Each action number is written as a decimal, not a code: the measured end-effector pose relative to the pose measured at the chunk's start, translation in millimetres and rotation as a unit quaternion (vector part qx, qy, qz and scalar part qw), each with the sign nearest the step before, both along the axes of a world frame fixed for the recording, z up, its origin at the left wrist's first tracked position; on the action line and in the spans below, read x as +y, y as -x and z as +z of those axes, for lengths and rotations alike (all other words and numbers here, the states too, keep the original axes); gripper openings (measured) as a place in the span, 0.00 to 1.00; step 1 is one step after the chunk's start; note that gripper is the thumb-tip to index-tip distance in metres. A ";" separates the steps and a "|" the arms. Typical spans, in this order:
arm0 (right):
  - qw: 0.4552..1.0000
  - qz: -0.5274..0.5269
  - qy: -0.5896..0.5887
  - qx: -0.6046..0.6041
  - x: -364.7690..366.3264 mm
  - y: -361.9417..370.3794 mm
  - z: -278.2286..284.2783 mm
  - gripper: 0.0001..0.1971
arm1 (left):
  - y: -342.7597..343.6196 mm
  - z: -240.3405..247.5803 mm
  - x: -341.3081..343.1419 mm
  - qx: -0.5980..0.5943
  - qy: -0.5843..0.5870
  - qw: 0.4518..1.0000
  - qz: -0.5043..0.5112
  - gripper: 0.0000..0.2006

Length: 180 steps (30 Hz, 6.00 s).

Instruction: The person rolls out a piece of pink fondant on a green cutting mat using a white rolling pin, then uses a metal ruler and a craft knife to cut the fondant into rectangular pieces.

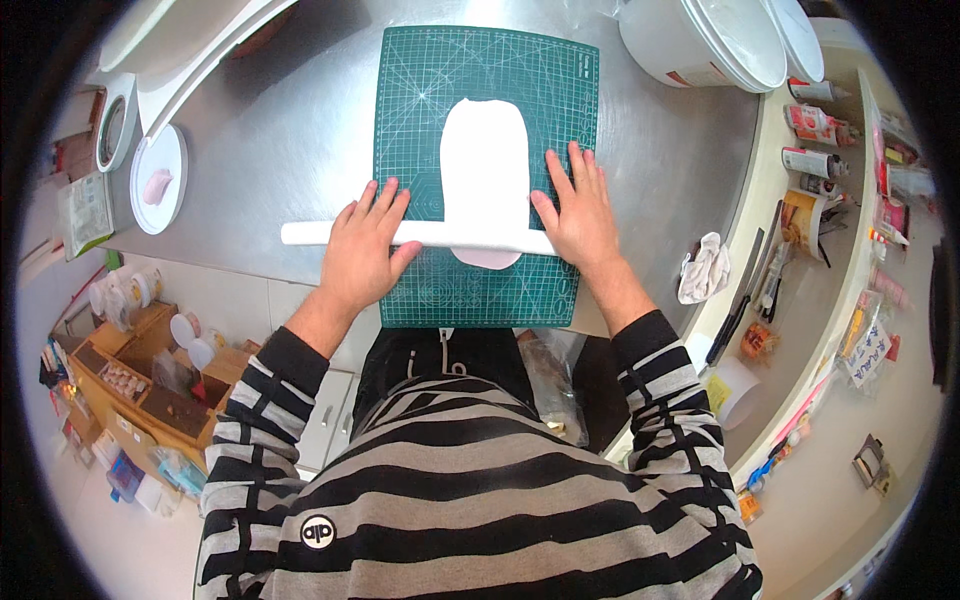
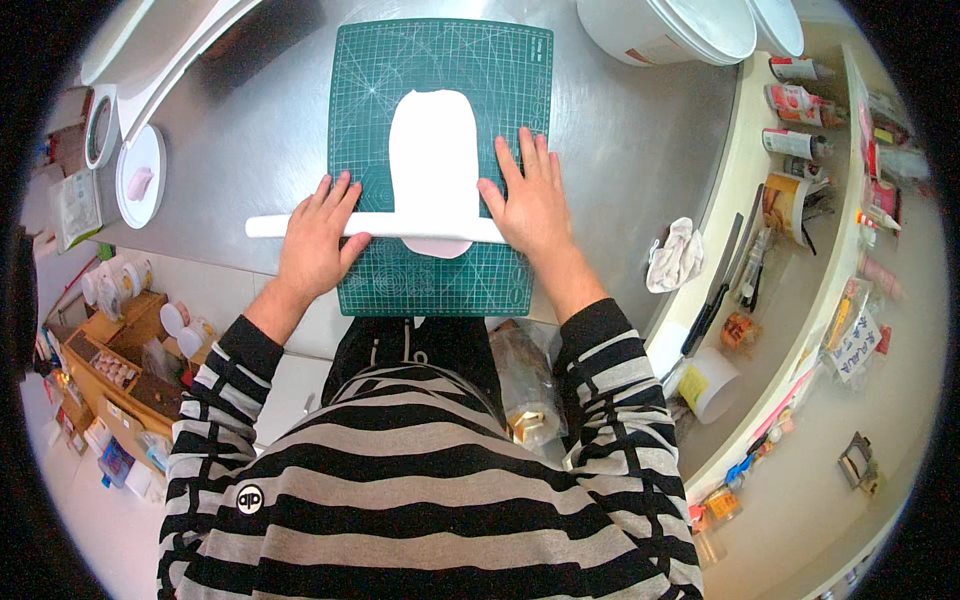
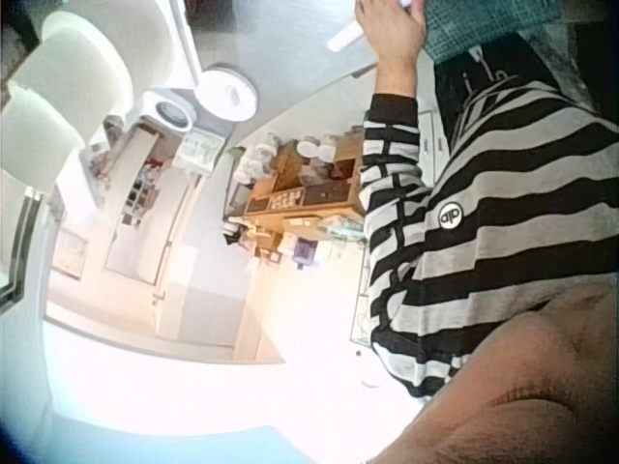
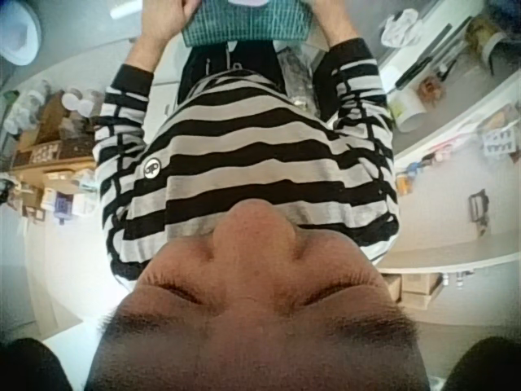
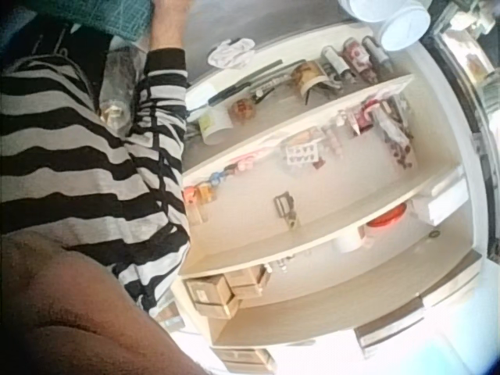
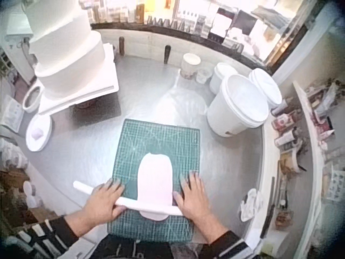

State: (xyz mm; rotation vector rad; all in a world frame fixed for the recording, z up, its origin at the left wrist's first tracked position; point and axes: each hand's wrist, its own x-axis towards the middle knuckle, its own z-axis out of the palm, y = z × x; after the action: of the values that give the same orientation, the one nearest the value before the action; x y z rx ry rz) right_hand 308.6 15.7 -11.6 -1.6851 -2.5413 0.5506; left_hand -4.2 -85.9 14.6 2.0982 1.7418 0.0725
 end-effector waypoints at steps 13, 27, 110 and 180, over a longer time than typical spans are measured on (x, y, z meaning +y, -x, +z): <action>0.999 0.030 -0.007 -0.025 -49.0 -7.7 5.4 0.35 | -6.1 1.2 -48.5 -0.040 0.009 0.999 0.005 0.31; 0.990 0.129 0.036 0.043 -67.3 -45.8 45.1 0.23 | -26.5 32.6 13.0 -0.208 0.042 0.976 0.038 0.29; 0.975 -0.121 -0.181 0.041 127.7 -5.3 -13.2 0.20 | 29.1 -25.8 179.8 0.021 -0.158 0.968 -0.193 0.29; 0.989 0.113 -0.015 0.093 28.3 -16.0 6.8 0.24 | -82.8 1.0 9.8 -0.232 -0.060 0.951 -0.194 0.05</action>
State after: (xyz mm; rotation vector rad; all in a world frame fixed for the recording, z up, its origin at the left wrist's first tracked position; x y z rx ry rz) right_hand 324.6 44.0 -4.8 -1.2754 -2.6033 0.6450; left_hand 78.6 -76.1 15.6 2.2388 1.0581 0.5224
